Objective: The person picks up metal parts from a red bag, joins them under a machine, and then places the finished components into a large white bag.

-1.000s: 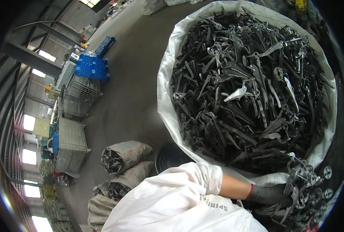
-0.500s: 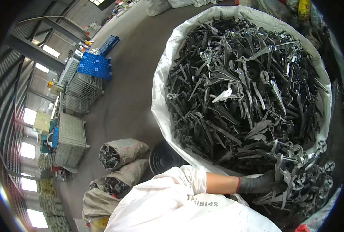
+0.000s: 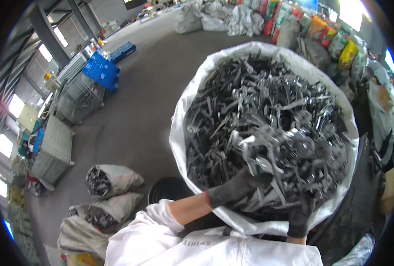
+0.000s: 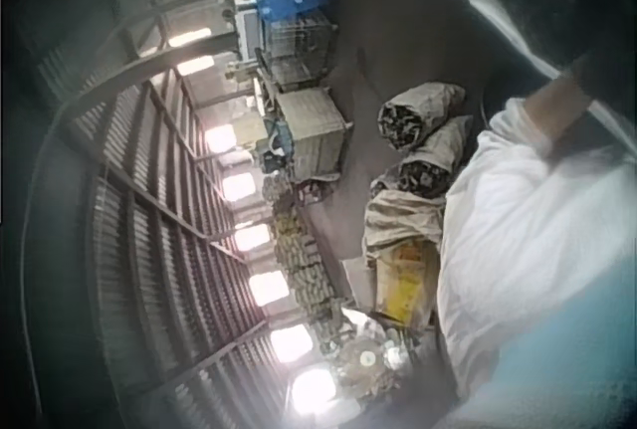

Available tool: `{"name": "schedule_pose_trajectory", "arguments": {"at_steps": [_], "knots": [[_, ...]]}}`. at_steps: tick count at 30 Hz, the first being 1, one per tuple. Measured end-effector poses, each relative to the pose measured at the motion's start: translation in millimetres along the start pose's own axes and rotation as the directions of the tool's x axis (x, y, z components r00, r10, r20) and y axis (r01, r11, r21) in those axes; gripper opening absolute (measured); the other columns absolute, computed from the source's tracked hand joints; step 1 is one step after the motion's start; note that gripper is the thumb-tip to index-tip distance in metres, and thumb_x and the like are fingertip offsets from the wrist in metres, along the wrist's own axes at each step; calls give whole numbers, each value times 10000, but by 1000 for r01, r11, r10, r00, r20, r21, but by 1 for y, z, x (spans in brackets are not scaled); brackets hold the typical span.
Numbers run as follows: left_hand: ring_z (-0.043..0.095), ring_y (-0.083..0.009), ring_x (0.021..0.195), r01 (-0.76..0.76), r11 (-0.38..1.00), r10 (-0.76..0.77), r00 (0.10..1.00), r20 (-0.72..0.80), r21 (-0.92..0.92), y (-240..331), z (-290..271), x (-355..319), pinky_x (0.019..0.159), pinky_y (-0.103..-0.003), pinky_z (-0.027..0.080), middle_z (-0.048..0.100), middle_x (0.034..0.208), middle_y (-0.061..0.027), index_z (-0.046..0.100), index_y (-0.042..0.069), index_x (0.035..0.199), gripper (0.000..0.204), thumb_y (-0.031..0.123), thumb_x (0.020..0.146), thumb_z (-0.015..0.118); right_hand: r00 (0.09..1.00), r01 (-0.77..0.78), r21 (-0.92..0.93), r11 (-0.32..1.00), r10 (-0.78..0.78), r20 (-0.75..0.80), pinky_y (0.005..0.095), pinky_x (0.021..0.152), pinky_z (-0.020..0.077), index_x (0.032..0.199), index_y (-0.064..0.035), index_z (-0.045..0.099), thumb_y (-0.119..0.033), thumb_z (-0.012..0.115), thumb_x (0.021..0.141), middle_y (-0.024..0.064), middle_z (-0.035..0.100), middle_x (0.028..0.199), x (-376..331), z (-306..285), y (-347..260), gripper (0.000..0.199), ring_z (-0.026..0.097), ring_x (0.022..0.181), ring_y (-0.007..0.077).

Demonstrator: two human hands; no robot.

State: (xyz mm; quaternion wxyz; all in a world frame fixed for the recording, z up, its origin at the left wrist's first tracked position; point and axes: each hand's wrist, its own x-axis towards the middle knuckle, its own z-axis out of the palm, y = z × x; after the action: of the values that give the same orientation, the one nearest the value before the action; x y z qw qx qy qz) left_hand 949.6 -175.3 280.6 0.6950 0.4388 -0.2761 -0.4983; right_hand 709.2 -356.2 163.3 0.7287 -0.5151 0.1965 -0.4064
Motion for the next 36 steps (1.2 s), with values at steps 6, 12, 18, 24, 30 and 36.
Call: {"name": "schedule_pose_trajectory", "arguments": {"at_steps": [6, 12, 18, 24, 30, 36], "knots": [[634, -115, 1008, 25, 914, 79, 968, -237, 406, 143, -96, 35, 887, -325, 515, 677, 1110, -55, 671, 36, 1291, 357, 297, 1066, 576, 851, 336, -144, 931, -235, 469, 386, 1024, 523, 1428, -29, 560, -166, 605, 1052, 171, 645, 1334, 165, 212, -52, 402, 652, 1195, 242], [745, -283, 982, 110, 468, 401, 858, -321, 877, 165, -220, 86, 912, -392, 554, 767, 1054, -186, 741, 47, 1148, 412, 376, 900, 730, 746, 633, -545, 550, -243, 620, 420, 1122, 453, 1472, -42, 536, -265, 686, 990, 225, 560, 1465, 267, 257, -22, 552, 563, 1337, 365], [597, -387, 1332, 516, 194, -48, 854, -518, 834, 97, -289, 93, 1099, -459, 473, 568, 1411, -351, 269, 54, 1625, 884, 458, 932, 640, 751, 648, -760, -42, -125, 648, 540, 1200, 357, 1472, -53, 546, -280, 703, 953, 246, 460, 1559, 245, 205, -27, 587, 437, 1435, 469], [332, -594, 1481, 305, -669, -35, 898, -439, 677, -27, -333, 129, 1112, -712, 377, 102, 1726, -299, 169, 90, 1680, 727, 341, 1063, 460, 840, 516, -836, -185, -82, 537, 539, 1257, 265, 1491, -33, 543, -222, 661, 969, 233, 411, 1612, 234, 163, 5, 568, 284, 1533, 457], [56, -556, 1575, 408, -584, 91, 892, -442, 702, -24, -339, 152, 1204, -709, 206, 134, 1722, -297, 245, 229, 1682, 714, 444, 1041, 476, 804, 557, -812, -177, -131, 580, 524, 1254, 285, 1427, 4, 590, -206, 690, 952, 201, 433, 1611, 285, 141, 32, 528, 304, 1526, 437], [-69, -580, 1572, 297, -577, 108, 951, -289, 761, -14, -363, 144, 1253, -670, 16, 83, 1704, -349, 252, 169, 1679, 842, 558, 988, 533, 786, 562, -796, -224, -155, 598, 545, 1236, 310, 1443, -115, 611, -239, 749, 889, 144, 446, 1620, 323, 144, 45, 584, 351, 1498, 419]]}}
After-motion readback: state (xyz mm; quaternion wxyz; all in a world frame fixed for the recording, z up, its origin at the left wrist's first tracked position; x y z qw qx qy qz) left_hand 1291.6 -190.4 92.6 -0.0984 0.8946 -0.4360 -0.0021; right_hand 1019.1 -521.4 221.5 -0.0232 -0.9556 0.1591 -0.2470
